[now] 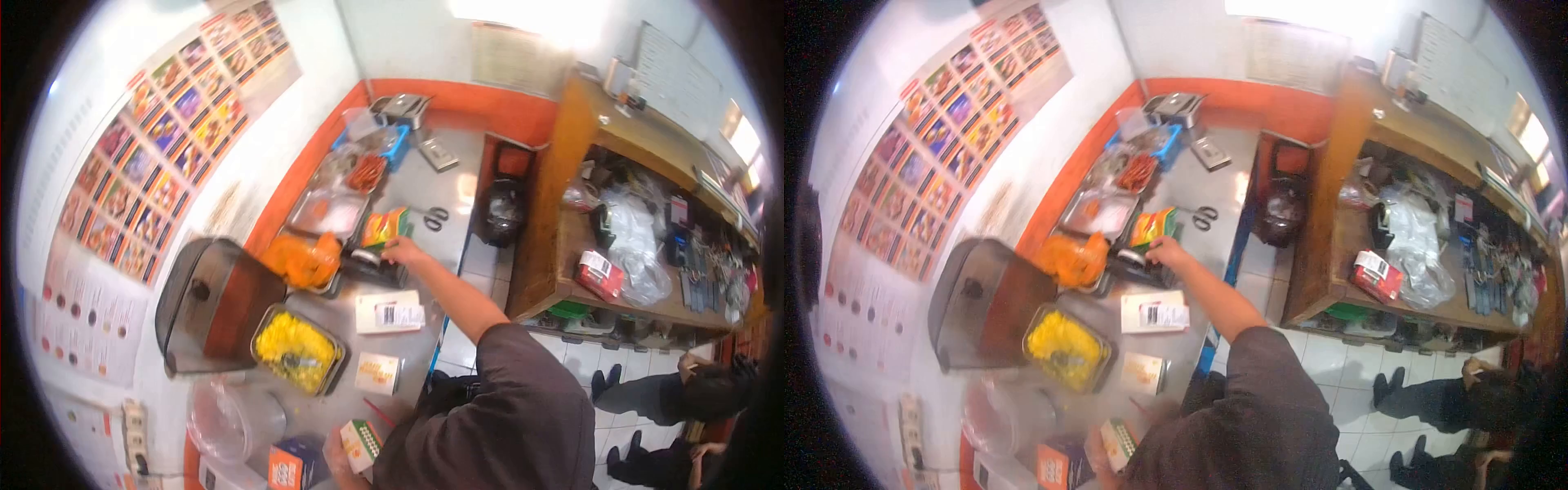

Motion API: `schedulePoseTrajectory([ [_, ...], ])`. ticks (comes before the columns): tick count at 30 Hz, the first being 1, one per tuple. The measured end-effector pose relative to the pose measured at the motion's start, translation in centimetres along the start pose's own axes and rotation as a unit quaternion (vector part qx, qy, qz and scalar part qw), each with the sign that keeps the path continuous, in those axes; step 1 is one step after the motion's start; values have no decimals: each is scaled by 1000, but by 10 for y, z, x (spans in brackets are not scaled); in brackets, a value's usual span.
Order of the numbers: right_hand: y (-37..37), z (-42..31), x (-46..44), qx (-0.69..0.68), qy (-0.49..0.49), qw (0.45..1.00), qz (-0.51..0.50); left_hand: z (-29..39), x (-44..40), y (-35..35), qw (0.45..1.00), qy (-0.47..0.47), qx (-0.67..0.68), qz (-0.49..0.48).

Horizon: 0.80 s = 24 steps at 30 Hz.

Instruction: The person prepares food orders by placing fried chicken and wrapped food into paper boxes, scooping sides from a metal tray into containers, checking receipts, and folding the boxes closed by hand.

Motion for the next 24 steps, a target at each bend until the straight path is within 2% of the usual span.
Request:
schedulePoseTrajectory([
  [2, -14, -9, 25, 37, -15, 999, -2, 11, -3, 15, 990, -22, 138, -2],
  [4, -34, 11, 38, 250, 48, 966, 36, 26, 2, 22, 966, -46, 253, -9],
  [6, -37, 49, 37, 188, 65, 980, 5, 53, 0, 37, 934, -68, 349, -35],
  [9, -23, 38, 48, 327, -11, 942, 76, 83, -12, 51, 938, 12, 339, -69],
  [13, -23, 35, 45, 407, 3, 895, 183, 116, -17, 54, 934, 112, 317, -119],
  [15, -33, 39, 46, 479, 37, 845, 233, 128, -23, 54, 932, 82, 318, -152],
  [16, -41, 46, 54, 476, 48, 849, 222, 133, -23, 53, 931, 68, 318, -167],
  [18, -67, 60, 63, 472, 58, 856, 200, 155, -14, 55, 949, 139, 220, -180],
  [19, -69, 48, 71, 390, 38, 912, 124, 164, -9, 58, 952, 173, 173, -184],
  [21, -62, 28, 116, 204, 8, 978, -31, 170, -3, 58, 950, 163, 179, -199],
  [23, -28, -23, 187, 82, -57, 984, -145, 172, 5, 57, 947, 149, 157, -235],
  [24, -7, -46, 222, 75, -51, 981, -170, 163, 3, 56, 945, 134, 160, -252],
])
Point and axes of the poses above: each hand's wrist, its own x-axis away from the middle knuckle, its own y-axis out of the palm, z = x × y, the point moved 3 cm from there along -x, towards the middle knuckle, and after that the axes turned 6 degrees about -z, right-handed, at the moved point
